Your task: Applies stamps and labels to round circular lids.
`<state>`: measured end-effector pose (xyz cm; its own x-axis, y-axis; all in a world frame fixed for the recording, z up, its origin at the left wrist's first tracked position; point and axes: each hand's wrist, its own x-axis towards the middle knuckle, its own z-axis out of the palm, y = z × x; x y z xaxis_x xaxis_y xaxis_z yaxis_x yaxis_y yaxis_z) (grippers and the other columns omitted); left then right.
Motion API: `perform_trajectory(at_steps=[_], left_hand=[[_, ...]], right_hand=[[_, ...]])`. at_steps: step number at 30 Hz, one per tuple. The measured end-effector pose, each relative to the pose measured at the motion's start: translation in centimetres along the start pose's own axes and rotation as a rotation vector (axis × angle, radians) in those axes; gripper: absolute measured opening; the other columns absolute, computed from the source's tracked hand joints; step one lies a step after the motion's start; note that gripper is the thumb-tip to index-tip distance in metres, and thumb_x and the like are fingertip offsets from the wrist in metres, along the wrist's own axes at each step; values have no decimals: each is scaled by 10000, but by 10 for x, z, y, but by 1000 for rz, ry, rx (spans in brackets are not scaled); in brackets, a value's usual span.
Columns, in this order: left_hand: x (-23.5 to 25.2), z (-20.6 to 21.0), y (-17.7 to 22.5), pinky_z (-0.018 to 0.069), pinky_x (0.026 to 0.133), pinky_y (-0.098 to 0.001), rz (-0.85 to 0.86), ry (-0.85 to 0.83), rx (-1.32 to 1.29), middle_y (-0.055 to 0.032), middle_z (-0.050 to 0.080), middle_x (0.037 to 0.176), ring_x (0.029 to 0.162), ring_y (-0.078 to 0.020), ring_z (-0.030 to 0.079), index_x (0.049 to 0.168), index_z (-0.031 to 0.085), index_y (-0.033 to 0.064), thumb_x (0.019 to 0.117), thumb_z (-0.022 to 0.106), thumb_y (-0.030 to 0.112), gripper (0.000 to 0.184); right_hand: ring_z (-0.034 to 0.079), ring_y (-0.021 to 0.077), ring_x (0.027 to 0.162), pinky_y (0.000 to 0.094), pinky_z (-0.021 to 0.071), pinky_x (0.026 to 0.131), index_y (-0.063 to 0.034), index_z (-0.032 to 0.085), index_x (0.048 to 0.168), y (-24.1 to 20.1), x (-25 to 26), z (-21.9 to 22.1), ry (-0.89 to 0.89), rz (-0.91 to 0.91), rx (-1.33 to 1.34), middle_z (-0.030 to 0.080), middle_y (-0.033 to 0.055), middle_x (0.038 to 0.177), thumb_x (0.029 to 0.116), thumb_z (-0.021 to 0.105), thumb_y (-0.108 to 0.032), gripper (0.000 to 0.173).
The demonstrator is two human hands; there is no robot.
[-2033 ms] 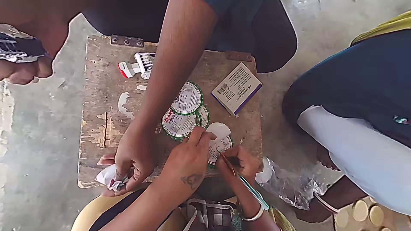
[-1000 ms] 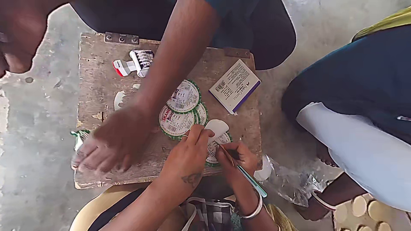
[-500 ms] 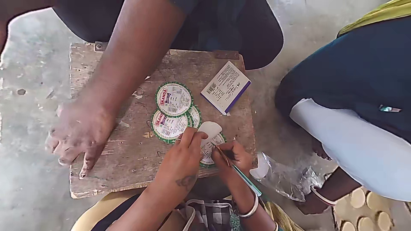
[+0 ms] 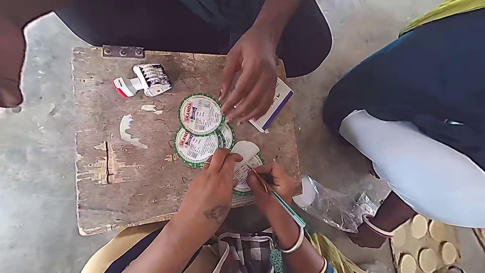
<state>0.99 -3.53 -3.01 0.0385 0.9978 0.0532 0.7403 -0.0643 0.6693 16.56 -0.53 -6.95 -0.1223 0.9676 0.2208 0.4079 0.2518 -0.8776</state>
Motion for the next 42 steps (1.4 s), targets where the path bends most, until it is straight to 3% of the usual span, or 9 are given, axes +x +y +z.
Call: perform_trajectory(at_steps=[10, 13, 15, 17, 19, 23, 27, 32, 42], left_hand=[[0, -2, 1, 591, 677, -474, -6, -37, -31, -177, 678, 1154, 866, -345, 712, 1060, 769, 119, 869, 715, -2, 232], [1, -3, -1, 593, 719, -482, 49, -32, -12, -154, 715, 1152, 961, -352, 714, 1067, 786, 110, 877, 694, 9, 233], [-1, -4, -3, 591, 726, -491, 93, -66, 1, -140, 727, 1164, 1006, -361, 706, 1083, 782, 87, 858, 749, 120, 230], [-1, -6, -3, 579, 697, -503, 112, -106, 8, -133, 722, 1195, 1031, -363, 695, 1084, 780, 74, 755, 851, 337, 427], [-1, -4, -3, 576, 666, -495, 141, -81, 29, -133, 728, 1196, 1026, -363, 704, 1029, 781, 74, 705, 871, 393, 463], [-1, -2, -2, 579, 654, -468, 154, -48, 45, -131, 738, 1133, 955, -340, 718, 945, 783, 85, 835, 794, 278, 223], [-1, -2, 1, 569, 619, -472, 167, -59, 72, -123, 741, 1140, 936, -338, 720, 930, 782, 72, 779, 842, 300, 280], [-4, 3, -2, 592, 660, -396, 240, 26, 112, -60, 767, 1072, 956, -272, 741, 849, 781, 89, 948, 631, 157, 192], [-3, -4, -7, 576, 741, -415, 107, 18, -124, -41, 770, 865, 897, -231, 738, 808, 801, 124, 823, 785, 223, 102]], right_hand=[[589, -77, 627, 90, 498, 597, 17, 667, 792, 0, -1, -2, 22, -28, 64, 661, -16, 702, 797, 700, -59, 84], [615, -95, 688, 94, 531, 626, -151, 654, 858, 1, 0, -10, 73, -23, 278, 682, -142, 796, 857, 702, -49, 112], [603, -82, 615, 101, 510, 548, -234, 649, 836, 1, 0, -13, 147, 47, 429, 688, -160, 769, 850, 677, -23, 213], [591, -63, 575, 104, 497, 525, -224, 643, 811, 2, 2, -16, 195, 107, 526, 667, -132, 713, 851, 650, 10, 237], [590, -52, 553, 103, 488, 512, -208, 621, 801, 1, 5, -17, 204, 135, 563, 660, -114, 681, 860, 624, 28, 243], [594, -46, 533, 103, 492, 498, -188, 613, 782, -1, 7, -18, 199, 176, 612, 661, -94, 655, 858, 603, 53, 253], [602, -32, 516, 106, 499, 494, -173, 600, 770, -4, 10, -20, 205, 228, 657, 660, -76, 629, 858, 558, 82, 272], [589, -34, 501, 102, 474, 469, -175, 587, 771, -6, 12, -22, 189, 272, 669, 653, -71, 620, 871, 528, 67, 269], [558, -43, 466, 90, 432, 432, -176, 589, 757, -10, 14, -25, 215, 337, 773, 640, -73, 605, 884, 472, 79, 307]])
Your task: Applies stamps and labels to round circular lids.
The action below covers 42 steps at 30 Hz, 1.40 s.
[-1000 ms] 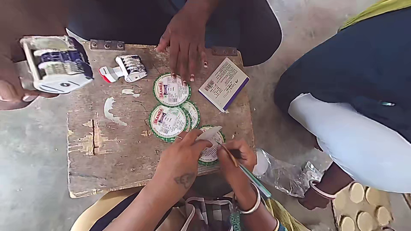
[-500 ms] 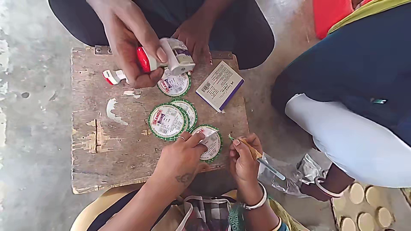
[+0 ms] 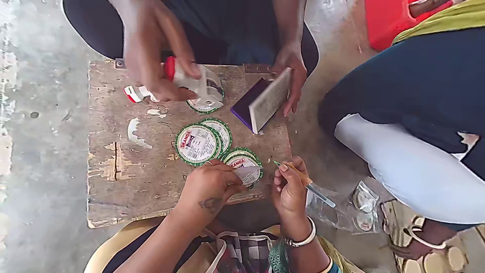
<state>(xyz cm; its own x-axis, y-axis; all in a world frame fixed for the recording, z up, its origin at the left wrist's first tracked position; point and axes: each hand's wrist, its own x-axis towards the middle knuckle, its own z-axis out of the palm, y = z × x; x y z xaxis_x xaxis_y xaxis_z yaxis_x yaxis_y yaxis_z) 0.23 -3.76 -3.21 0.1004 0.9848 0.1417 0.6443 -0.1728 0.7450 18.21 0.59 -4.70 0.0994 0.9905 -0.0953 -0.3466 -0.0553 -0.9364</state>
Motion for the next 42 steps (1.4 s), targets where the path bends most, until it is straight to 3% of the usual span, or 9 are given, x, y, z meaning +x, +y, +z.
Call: perform_trajectory(at_steps=[4, 7, 12, 14, 18, 24, 27, 30, 42], left_hand=[[1, -1, -5, 570, 732, -367, -110, 20, -97, -36, 736, 801, 804, -167, 716, 830, 766, 97, 862, 777, 272, 179], [-1, -1, -6, 574, 695, -355, -110, 47, -48, -85, 690, 798, 760, -199, 710, 922, 669, 46, 989, 624, 260, 229], [-1, 1, -5, 519, 604, -265, -85, 92, 11, -60, 632, 720, 645, -150, 643, 922, 627, 38, 1011, 565, 185, 182], [0, 2, -4, 526, 600, -273, -95, 119, 8, -71, 650, 731, 638, -160, 652, 947, 635, 30, 996, 588, 156, 143], [2, 4, -4, 549, 610, -375, -62, 142, -7, -110, 686, 802, 636, -231, 653, 1212, 672, 60, 989, 562, 54, 249], [0, 4, -2, 567, 610, -429, -23, 101, 56, -132, 693, 890, 723, -288, 698, 1033, 758, 99, 902, 514, -71, 325], [-2, 7, -3, 573, 607, -400, -23, 95, 89, -137, 695, 979, 721, -266, 699, 1117, 725, 51, 937, 596, 73, 223], [-3, 7, -2, 567, 578, -438, -22, 79, 113, -201, 668, 1025, 719, -331, 696, 1185, 681, -1, 816, 769, 120, 399], [-2, 5, 2, 575, 649, -450, -125, 41, 93, -219, 654, 1057, 766, -345, 689, 1223, 667, -17, 796, 807, 95, 463]], right_hand=[[576, -64, 517, 83, 447, 464, -212, 605, 825, 6, -6, -6, -83, -166, -44, 671, -109, 675, 900, 553, 30, 259], [597, -113, 679, 64, 501, 582, -261, 662, 923, 11, -12, -13, -293, -428, -294, 665, -186, 847, 933, 698, -178, 91], [624, -32, 690, 98, 515, 633, -59, 579, 836, 28, -13, -10, -381, -647, -657, 638, 4, 731, 868, 672, -129, 122], [624, -5, 658, 112, 507, 617, -14, 596, 779, 27, -10, -6, -366, -614, -749, 648, 50, 695, 829, 687, -102, 136], [590, -43, 636, 88, 480, 609, 10, 618, 775, 28, -4, -4, -397, -529, -761, 648, 39, 688, 806, 696, -102, 140], [567, -41, 611, 100, 462, 580, -10, 612, 749, 29, -4, -4, -404, -482, -747, 630, 16, 665, 800, 704, -100, 138], [579, -43, 615, 102, 473, 581, -8, 615, 738, 29, -5, -2, -366, -475, -763, 635, 18, 662, 796, 692, -91, 127], [581, -83, 636, 81, 483, 593, -19, 615, 763, 25, -5, 1, -345, -410, -694, 651, -26, 698, 797, 686, -64, 91], [599, -90, 647, 78, 498, 604, -9, 662, 788, 25, -5, 5, -333, -375, -700, 676, -28, 715, 805, 705, -74, 80]])
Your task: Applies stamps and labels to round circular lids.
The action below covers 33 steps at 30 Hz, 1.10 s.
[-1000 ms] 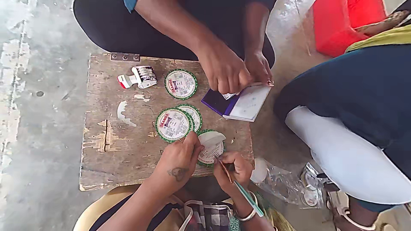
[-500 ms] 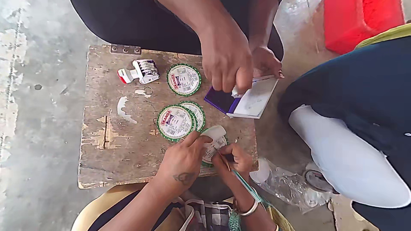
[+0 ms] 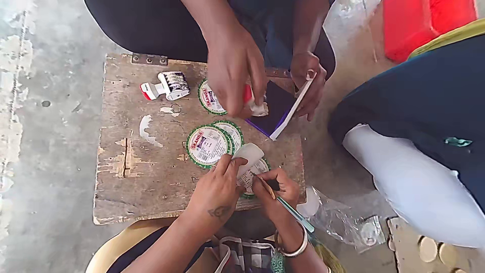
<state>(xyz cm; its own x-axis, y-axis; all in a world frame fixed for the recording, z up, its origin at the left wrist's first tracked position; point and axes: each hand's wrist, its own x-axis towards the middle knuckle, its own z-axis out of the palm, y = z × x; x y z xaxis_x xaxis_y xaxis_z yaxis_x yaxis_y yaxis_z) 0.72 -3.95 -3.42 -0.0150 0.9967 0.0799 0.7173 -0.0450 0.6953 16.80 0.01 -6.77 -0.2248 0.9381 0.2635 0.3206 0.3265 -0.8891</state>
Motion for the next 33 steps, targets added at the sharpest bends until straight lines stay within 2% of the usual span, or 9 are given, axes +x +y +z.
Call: perform_trajectory(at_steps=[3, 8, 18, 27, 33], left_hand=[[0, 0, 1, 578, 657, -461, -3, -13, 3, -218, 653, 1067, 781, -352, 693, 1229, 664, -15, 812, 791, 86, 448], [0, 1, -1, 585, 663, -452, 24, 1, 15, -221, 658, 1069, 804, -358, 700, 1229, 665, -17, 804, 795, 99, 460], [-1, 3, -2, 585, 666, -437, 37, 8, 22, -199, 658, 1056, 802, -340, 696, 1232, 662, -9, 827, 776, 135, 444], [-1, 3, -1, 585, 657, -458, 23, 16, 14, -216, 662, 1050, 796, -369, 696, 1212, 670, -23, 802, 798, 101, 447], [0, 2, 1, 584, 657, -451, 24, 5, 27, -209, 658, 1052, 804, -354, 697, 1215, 668, -23, 803, 795, 97, 447]], right_hand=[[601, -70, 631, 91, 492, 596, 12, 683, 791, 0, -2, 1, -11, 10, -64, 686, 12, 708, 804, 712, -91, 107], [584, -93, 625, 74, 488, 582, 5, 669, 793, 0, 0, 3, 40, 28, -5, 668, -29, 701, 814, 694, -57, 70], [589, -86, 628, 80, 490, 593, 6, 666, 786, 1, -2, 2, 42, 30, -40, 664, -18, 694, 808, 696, -64, 79], [586, -85, 624, 78, 494, 589, 20, 673, 801, 2, 0, 2, 44, 20, -25, 665, -15, 697, 820, 696, -56, 82], [585, -80, 620, 79, 490, 590, 18, 667, 793, 1, 1, 2, 48, 23, -43, 664, -8, 698, 810, 695, -59, 83]])
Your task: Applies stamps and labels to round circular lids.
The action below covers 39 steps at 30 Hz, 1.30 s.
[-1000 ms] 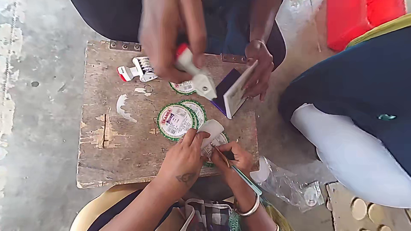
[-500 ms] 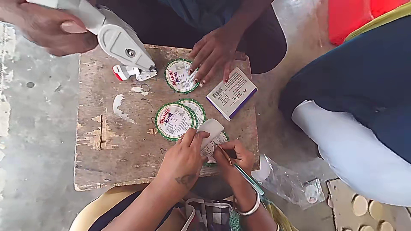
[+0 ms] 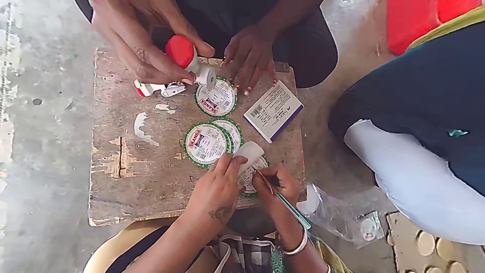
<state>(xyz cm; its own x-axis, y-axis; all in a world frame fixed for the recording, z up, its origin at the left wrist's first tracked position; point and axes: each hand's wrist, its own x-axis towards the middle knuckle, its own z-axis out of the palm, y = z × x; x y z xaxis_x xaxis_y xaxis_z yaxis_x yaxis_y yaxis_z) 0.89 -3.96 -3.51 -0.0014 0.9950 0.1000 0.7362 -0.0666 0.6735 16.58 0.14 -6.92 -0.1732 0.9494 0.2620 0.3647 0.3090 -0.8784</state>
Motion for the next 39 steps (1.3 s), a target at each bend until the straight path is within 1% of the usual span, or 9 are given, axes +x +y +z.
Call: perform_trajectory(at_steps=[11, 17, 19, 22, 25, 28, 31, 33, 39], left_hand=[[-1, 1, 0, 586, 667, -457, 14, -10, 10, -205, 663, 1082, 826, -355, 704, 1231, 668, -12, 825, 776, 105, 435], [-2, 2, 0, 581, 643, -454, 40, 0, 23, -190, 675, 1076, 827, -354, 705, 1190, 693, 16, 826, 768, 119, 386], [-1, 2, 0, 578, 618, -452, 72, 13, 27, -172, 689, 1049, 836, -350, 713, 1128, 717, 41, 820, 756, 96, 315], [-3, 3, -1, 574, 619, -427, 111, 0, 13, -118, 720, 1004, 879, -319, 715, 1013, 767, 98, 857, 705, 60, 171], [-3, 3, -4, 583, 635, -405, 205, -21, 65, -87, 740, 1004, 952, -305, 722, 984, 780, 100, 919, 668, 173, 149], [-5, 5, -4, 578, 603, -396, 284, -25, 133, -75, 742, 1009, 963, -298, 724, 993, 779, 77, 863, 726, 353, 309], [-6, 8, -8, 559, 570, -357, 376, 16, 173, -65, 734, 935, 895, -275, 723, 943, 776, 76, 939, 647, 256, 221], [-7, 8, -11, 564, 607, -333, 396, 27, 154, -51, 732, 901, 895, -252, 719, 913, 774, 92, 993, 583, 194, 231], [-6, 7, -9, 572, 627, -351, 329, 52, 67, -39, 737, 838, 888, -243, 732, 799, 753, 98, 930, 618, 143, 194]], right_hand=[[579, -72, 606, 88, 487, 576, 19, 663, 805, 1, -2, -1, 3, 18, -17, 656, -5, 690, 815, 690, -66, 90], [584, -77, 619, 87, 491, 586, 15, 658, 789, 1, -3, -2, 28, 14, 21, 657, -18, 696, 804, 701, -66, 93], [605, -89, 654, 93, 523, 612, -59, 654, 813, 1, -2, -4, 76, 10, 145, 671, -94, 739, 823, 701, -41, 51], [630, -71, 650, 118, 541, 589, -217, 674, 860, 0, -2, -10, 163, 60, 346, 700, -164, 781, 851, 702, -30, 189], [603, -55, 572, 109, 502, 523, -226, 647, 807, -3, 2, -13, 258, 148, 462, 678, -134, 700, 855, 649, 24, 255], [611, -49, 569, 106, 511, 530, -204, 635, 803, -3, 2, -14, 268, 170, 501, 675, -113, 683, 857, 602, 65, 277], [614, -46, 568, 107, 514, 533, -195, 631, 802, -3, 3, -16, 261, 183, 534, 676, -102, 680, 855, 608, 63, 264], [612, -41, 558, 105, 507, 530, -194, 621, 803, -2, 4, -18, 250, 198, 557, 671, -100, 671, 872, 614, 43, 247], [604, -40, 537, 100, 484, 494, -178, 612, 785, -6, 7, -21, 253, 259, 633, 674, -82, 659, 886, 551, 68, 273]])
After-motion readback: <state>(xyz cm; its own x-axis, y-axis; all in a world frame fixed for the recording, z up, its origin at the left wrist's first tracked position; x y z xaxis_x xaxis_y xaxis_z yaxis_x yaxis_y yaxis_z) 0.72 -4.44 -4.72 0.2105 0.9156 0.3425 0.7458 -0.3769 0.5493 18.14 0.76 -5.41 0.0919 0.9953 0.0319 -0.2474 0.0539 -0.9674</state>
